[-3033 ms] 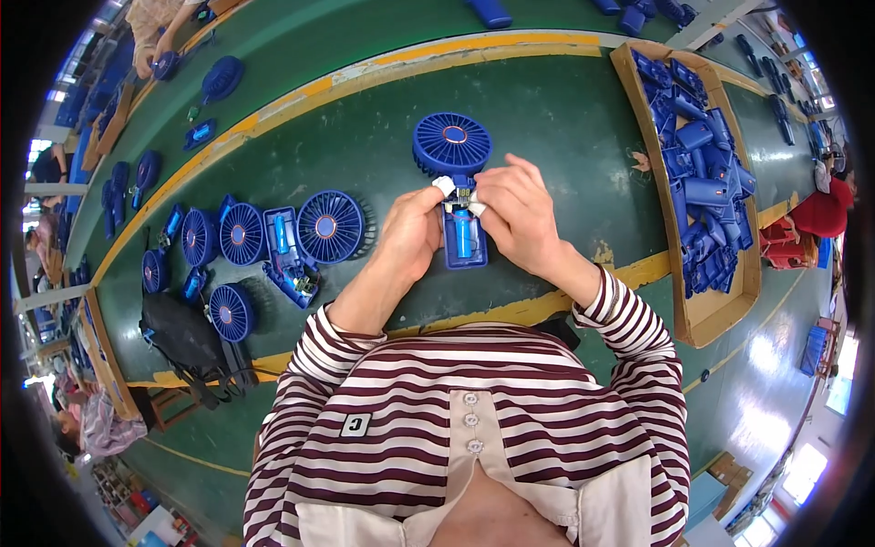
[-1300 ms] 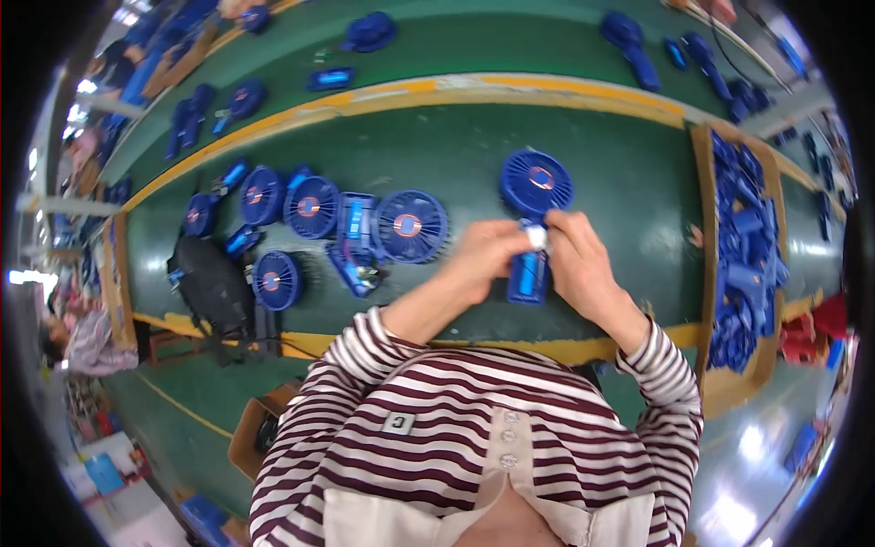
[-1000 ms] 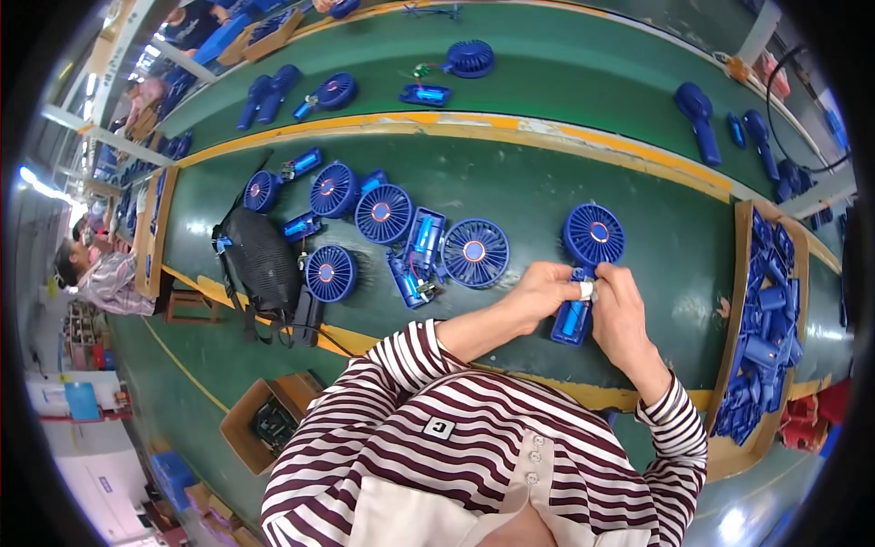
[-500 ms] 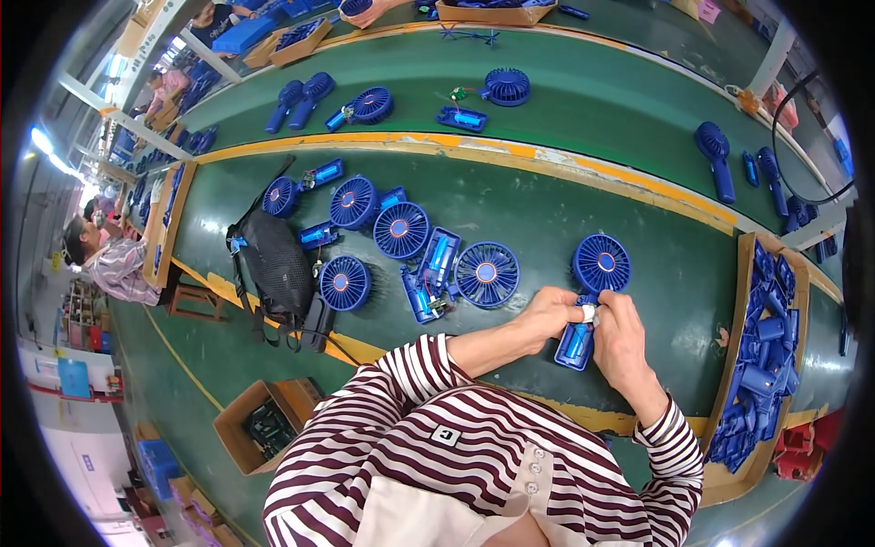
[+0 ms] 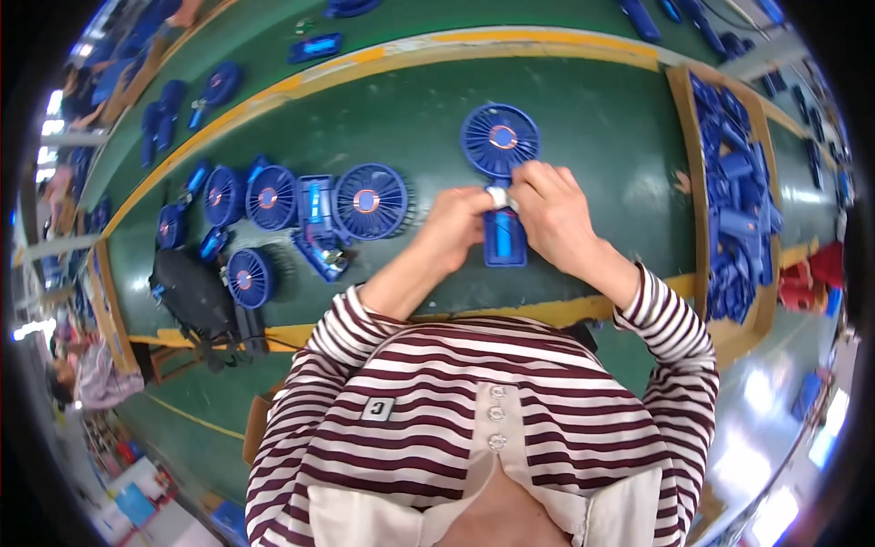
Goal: The person assembles portable fans by connecting the wiring and circuit boards into the handle housings, pressing the plastic covers onto the handles by hand, and placing the assembled fans onto the conveyor belt.
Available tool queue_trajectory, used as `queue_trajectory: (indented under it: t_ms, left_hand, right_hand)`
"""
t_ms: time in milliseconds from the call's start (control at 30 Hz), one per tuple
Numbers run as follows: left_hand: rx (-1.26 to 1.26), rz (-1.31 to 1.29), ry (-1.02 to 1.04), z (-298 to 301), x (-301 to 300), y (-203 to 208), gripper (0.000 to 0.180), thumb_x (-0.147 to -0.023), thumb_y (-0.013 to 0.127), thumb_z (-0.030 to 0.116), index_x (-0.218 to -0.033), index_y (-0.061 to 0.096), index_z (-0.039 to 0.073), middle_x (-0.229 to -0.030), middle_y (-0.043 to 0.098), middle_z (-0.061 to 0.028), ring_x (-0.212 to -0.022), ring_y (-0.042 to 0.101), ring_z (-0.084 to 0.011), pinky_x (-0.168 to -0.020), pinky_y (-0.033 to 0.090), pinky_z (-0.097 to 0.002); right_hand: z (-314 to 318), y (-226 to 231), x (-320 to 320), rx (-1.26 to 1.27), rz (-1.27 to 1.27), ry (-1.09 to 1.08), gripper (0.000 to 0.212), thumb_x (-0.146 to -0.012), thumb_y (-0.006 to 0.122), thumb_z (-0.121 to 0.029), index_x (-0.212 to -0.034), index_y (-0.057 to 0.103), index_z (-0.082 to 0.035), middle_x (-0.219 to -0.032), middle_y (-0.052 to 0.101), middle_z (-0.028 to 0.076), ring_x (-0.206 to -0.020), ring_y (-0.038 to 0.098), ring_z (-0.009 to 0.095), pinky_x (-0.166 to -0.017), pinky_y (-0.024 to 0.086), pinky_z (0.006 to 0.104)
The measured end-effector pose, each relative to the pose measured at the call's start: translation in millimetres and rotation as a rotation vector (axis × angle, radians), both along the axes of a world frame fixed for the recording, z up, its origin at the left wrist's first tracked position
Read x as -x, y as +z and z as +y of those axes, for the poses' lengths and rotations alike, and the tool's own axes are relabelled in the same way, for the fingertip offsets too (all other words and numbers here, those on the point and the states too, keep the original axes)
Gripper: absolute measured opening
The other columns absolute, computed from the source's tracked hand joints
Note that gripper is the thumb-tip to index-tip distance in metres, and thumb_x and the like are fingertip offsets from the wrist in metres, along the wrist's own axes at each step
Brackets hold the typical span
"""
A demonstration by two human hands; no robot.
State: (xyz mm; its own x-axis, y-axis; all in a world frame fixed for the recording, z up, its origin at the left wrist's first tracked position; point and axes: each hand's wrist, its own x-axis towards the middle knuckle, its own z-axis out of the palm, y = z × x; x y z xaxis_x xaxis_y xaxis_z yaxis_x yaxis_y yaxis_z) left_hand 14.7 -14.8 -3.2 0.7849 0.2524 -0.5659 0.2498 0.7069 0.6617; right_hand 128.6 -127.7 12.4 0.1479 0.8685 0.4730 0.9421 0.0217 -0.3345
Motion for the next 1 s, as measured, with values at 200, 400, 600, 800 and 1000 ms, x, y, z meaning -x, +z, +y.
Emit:
queue_trajectory:
  t_ms: [200,400,600,800,1000]
  left_hand:
    - [0.106,-0.06,-0.12,13,-8,1,0.023,-0.088,0.048,0.021,-0.096,0.056,0.001,-0.088,0.061,-0.0059,-0.076,0.06,-0.0138,-0.069,0.05,-0.0277]
    - [-0.107,-0.017,-0.153,8,-6,0,0.017,-0.083,0.053,0.009,-0.096,0.058,-0.002,-0.087,0.062,-0.0072,-0.075,0.061,-0.0131,-0.068,0.052,-0.0276]
    - [-0.197,-0.208,0.106,3,-11,8,0.019,-0.082,0.057,0.009,-0.098,0.057,-0.003,-0.09,0.063,-0.0093,-0.075,0.061,-0.013,-0.066,0.052,-0.0256]
    - [-0.276,-0.3,0.192,9,-11,1,0.029,-0.082,0.056,0.008,-0.108,0.051,-0.005,-0.102,0.06,-0.0185,-0.088,0.061,-0.0266,-0.076,0.052,-0.0362]
    - [-0.227,-0.272,0.236,1,-16,7,0.022,-0.082,0.057,0.007,-0.102,0.055,-0.003,-0.098,0.063,-0.0128,-0.082,0.062,-0.0171,-0.072,0.051,-0.0286]
  right_hand:
    - [-5,1,-4,0.018,0.039,-0.014,0.011,-0.062,0.059,0.001,-0.071,0.054,-0.002,-0.083,0.051,0.007,-0.076,0.052,0.022,-0.067,0.038,0.0329]
    - [-8,3,-2,0.025,0.032,-0.029,0.011,-0.062,0.06,0.001,-0.071,0.054,-0.001,-0.086,0.052,0.008,-0.078,0.052,0.023,-0.069,0.038,0.0335]
    - [-7,-1,2,-0.16,0.656,-0.319,0.033,-0.072,0.058,0.003,-0.104,0.051,-0.001,-0.099,0.054,0.011,-0.088,0.056,0.021,-0.077,0.044,0.0288]
    - [-17,-20,30,-0.173,1.018,-0.306,0.069,-0.07,0.067,-0.011,-0.126,0.03,0.005,-0.097,0.055,0.012,-0.083,0.056,0.018,-0.074,0.046,0.0301]
    - [-8,-16,31,-0.076,0.983,-0.452,0.062,-0.071,0.066,-0.009,-0.123,0.036,0.006,-0.085,0.057,0.01,-0.069,0.057,0.016,-0.064,0.047,0.0279]
